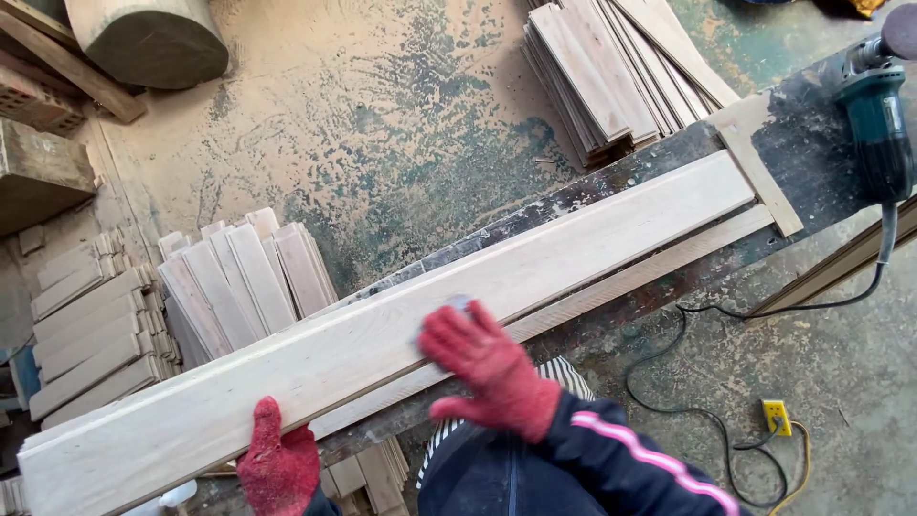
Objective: The person is manually sanding a long wooden plank using a sanding block or sandpaper in a workshop setting.
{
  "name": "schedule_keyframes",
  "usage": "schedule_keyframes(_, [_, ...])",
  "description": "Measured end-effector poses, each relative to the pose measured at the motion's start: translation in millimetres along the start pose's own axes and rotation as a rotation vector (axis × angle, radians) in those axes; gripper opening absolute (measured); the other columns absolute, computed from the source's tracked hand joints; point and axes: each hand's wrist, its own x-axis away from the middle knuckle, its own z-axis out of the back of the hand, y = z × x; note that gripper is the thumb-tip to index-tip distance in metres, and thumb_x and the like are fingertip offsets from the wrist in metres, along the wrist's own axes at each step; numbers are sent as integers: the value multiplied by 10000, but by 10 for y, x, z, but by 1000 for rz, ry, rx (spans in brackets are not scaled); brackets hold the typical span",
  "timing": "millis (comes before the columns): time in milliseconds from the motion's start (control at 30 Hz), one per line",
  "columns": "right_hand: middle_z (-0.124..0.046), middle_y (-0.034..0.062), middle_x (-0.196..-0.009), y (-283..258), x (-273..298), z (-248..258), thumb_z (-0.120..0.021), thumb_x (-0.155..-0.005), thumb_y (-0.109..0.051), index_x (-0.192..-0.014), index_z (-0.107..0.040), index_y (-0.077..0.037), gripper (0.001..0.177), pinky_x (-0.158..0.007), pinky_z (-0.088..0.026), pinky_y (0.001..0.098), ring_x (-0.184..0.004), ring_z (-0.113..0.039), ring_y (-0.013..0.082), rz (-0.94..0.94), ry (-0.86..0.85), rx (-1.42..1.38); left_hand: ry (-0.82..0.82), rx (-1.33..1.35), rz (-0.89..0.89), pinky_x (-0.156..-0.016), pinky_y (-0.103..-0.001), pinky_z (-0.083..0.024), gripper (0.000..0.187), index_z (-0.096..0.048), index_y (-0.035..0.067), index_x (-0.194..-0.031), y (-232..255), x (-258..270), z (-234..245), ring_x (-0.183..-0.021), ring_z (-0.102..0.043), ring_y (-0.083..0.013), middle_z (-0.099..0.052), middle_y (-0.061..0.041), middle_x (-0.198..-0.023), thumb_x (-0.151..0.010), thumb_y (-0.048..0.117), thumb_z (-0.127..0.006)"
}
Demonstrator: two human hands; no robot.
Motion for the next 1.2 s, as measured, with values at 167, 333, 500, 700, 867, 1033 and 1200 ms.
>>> schedule_keyframes(167, [-115,-32,-1732,798,524,182,-373,-972,-762,-1649,-214,-271,851,-1326,-2,475,-1602,-85,165,-153,32,406,20,-75,-107,-819,-456,-573,641,-655,77,-1434,-67,48,-69,-980,-727,-399,-750,-231,-1162,-818,-20,-802])
schedule_keyframes(333, [-96,-4,-1734,-91,25,-205,-427,-972,-773,-1655,-203,-257,885,-1336,78,500,-1625,-58,186,-19,107,117,-59,-58,-73,-846,-432,-596,642,-610,109,-1471,-115,4,-130,-1039,-722,-366,-734,-207,-1236,-865,-26,-770])
schedule_keyframes(500, [-172,-50,-1713,333,257,-93,-418,-988,-726,-1606,-326,-339,735,-1330,27,492,-1602,-128,166,-65,84,228,-87,126,109,-804,-399,-568,574,-610,94,-1459,-90,-20,-77,-978,-703,-293,-726,-186,-1217,-911,-17,-738])
schedule_keyframes(700, [-231,-9,-1706,535,413,19,-530,-962,-641,-1509,-460,-358,620,-1323,64,469,-1607,-129,189,-241,148,256,-84,-76,-110,-831,-429,-622,741,-557,150,-1513,-141,60,-163,-1006,-732,-370,-733,-213,-1223,-831,-44,-774])
schedule_keyframes(867, [-393,10,-1643,-44,82,-228,-540,-908,-725,-1468,-578,-308,699,-1314,17,526,-1577,-247,257,-36,53,-6,88,-44,-178,-820,-491,-579,682,-638,145,-1443,-153,68,-204,-986,-726,-423,-744,-241,-1176,-811,-62,-786])
schedule_keyframes(1033, [-261,-30,-1711,924,677,186,-513,-961,-616,-1566,-428,-336,672,-1336,-2,489,-1592,-237,209,-276,51,395,-40,-57,-88,-701,-463,-614,710,-641,205,-1422,-111,91,-179,-842,-756,-394,-776,-210,-1052,-769,-57,-735])
schedule_keyframes(1200, [-5,26,-1744,163,77,-209,-424,-953,-762,-1659,-181,-307,874,-1301,93,544,-1615,18,229,-114,35,289,-47,-49,-90,-688,-449,-618,803,-593,256,-1472,-176,79,-220,-817,-749,-384,-775,-206,-1077,-760,-87,-733])
